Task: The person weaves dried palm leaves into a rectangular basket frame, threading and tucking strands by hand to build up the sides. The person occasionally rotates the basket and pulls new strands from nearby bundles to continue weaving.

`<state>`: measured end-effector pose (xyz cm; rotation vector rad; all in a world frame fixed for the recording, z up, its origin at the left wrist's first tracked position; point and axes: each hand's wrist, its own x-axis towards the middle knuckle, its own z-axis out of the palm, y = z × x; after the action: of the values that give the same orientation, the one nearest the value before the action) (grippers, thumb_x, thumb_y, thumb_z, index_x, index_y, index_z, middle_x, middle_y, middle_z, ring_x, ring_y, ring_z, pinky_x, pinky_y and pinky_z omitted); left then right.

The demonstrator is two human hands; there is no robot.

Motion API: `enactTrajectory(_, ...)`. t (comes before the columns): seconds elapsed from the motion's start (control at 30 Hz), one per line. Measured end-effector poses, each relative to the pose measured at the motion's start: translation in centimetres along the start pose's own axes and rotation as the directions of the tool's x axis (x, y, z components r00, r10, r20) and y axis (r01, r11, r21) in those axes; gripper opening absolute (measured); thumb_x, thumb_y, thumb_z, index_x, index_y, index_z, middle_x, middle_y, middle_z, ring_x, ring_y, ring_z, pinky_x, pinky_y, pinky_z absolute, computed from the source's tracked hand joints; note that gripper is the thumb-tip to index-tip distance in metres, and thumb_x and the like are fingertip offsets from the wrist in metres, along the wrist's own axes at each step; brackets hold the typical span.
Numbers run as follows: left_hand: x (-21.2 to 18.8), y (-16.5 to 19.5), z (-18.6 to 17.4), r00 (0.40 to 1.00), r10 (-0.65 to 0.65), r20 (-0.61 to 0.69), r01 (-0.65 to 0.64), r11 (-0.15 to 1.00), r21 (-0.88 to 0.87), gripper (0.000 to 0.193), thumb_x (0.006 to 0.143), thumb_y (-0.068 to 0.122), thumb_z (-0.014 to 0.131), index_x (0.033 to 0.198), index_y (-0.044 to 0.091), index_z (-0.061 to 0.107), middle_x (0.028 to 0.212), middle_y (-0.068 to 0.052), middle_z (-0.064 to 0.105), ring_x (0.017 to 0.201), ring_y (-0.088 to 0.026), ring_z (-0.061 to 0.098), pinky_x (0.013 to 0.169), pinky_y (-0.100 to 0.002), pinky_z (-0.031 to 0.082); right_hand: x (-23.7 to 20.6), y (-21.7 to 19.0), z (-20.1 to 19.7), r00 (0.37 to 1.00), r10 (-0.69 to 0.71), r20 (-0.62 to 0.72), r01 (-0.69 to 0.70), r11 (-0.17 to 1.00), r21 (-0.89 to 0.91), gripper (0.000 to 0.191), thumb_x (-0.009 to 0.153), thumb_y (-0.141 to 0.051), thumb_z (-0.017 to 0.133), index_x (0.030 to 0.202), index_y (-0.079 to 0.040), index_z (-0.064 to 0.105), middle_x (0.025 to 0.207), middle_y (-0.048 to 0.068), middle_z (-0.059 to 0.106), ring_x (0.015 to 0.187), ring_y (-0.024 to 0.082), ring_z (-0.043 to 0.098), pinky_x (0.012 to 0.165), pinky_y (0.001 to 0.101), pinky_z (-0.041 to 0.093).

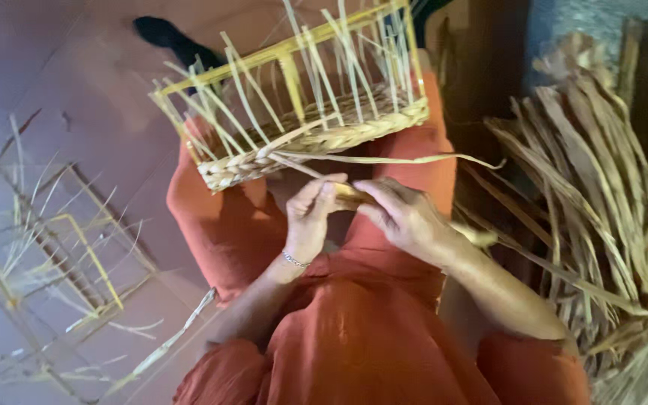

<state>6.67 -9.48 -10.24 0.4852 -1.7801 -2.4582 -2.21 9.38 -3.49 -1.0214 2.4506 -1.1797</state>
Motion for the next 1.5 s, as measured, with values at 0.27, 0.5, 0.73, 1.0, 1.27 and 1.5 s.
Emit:
enactTrajectory(0.27,4.0,1.9,-9.5,0.944,0.147,-0.296,0.076,0.774,0.628,0.026,0.100,0.014,0.067,0.126,0.009,0.070,0.099,-0.006,0.077,0.068,-0.014,0.069,0.058,-0.029,0.054,4.6,2.8,-5.1,0.960,-0.279,0.023,0.092,0.235,-0.968,0.020,0.114,-0.021,0.062,0.099,-0.009,0.065,0.087,0.004,0.063,0.066,0.009,0.060,0.047,0.0229,0.046)
enactTrajectory(0.5,9.0,1.1,-10.8,0.890,0.455,0.036,-0.293,0.510,0.809,0.040,0.089,0.007,0.077,0.126,0.006,0.064,0.105,-0.012,0.071,0.086,-0.025,0.072,0.076,-0.035,0.059,12.3,5.4,2.8,0.979,-0.186,-0.088,0.168,0.968,-0.185,0.021,0.106,-0.025,0.077,0.098,-0.008,0.067,0.091,0.007,0.067,0.074,0.014,0.064,0.052,0.0252,0.055)
enactTrajectory(0.73,8.3,0.9,-10.6,0.855,0.504,0.117,-0.386,0.470,0.794,0.018,0.092,-0.001,0.073,0.104,0.006,0.061,0.102,-0.008,0.066,0.090,-0.026,0.069,0.076,-0.038,0.060,14.3,7.0,8.4,0.951,-0.295,-0.097,0.237,0.892,-0.384,0.028,0.097,-0.034,0.082,0.093,-0.013,0.063,0.100,0.004,0.069,0.094,0.020,0.058,0.085,0.0386,0.052)
enactTrajectory(1.0,6.5,1.5,-10.3,0.767,0.598,0.233,-0.489,0.309,0.815,0.012,0.088,-0.004,0.074,0.095,0.002,0.066,0.122,-0.012,0.057,0.096,-0.027,0.068,0.077,-0.037,0.059,14.9,5.6,8.6,0.971,-0.146,0.187,0.197,0.937,-0.290,0.022,0.090,-0.035,0.083,0.089,-0.018,0.069,0.090,-0.003,0.072,0.095,0.020,0.053,0.090,0.0418,0.034)
enactTrajectory(1.27,6.6,1.4,-10.7,0.761,0.583,0.286,-0.483,0.213,0.850,0.021,0.088,-0.003,0.074,0.107,0.003,0.069,0.132,-0.010,0.057,0.105,-0.027,0.067,0.084,-0.036,0.061,15.5,7.0,11.0,0.970,-0.081,0.228,0.161,0.920,-0.358,0.024,0.105,-0.032,0.072,0.105,-0.009,0.063,0.099,0.009,0.067,0.091,0.024,0.066,0.089,0.0464,0.053)
enactTrajectory(1.5,6.8,1.4,-10.6,0.778,0.559,0.286,-0.481,0.238,0.844,0.017,0.090,-0.001,0.073,0.103,0.005,0.063,0.130,-0.008,0.061,0.106,-0.028,0.068,0.083,-0.038,0.060,15.8,5.9,9.6,0.974,-0.133,0.185,0.184,0.938,-0.294,0.027,0.093,-0.041,0.077,0.094,-0.016,0.066,0.083,0.003,0.070,0.070,0.021,0.068,0.067,0.0505,0.052)
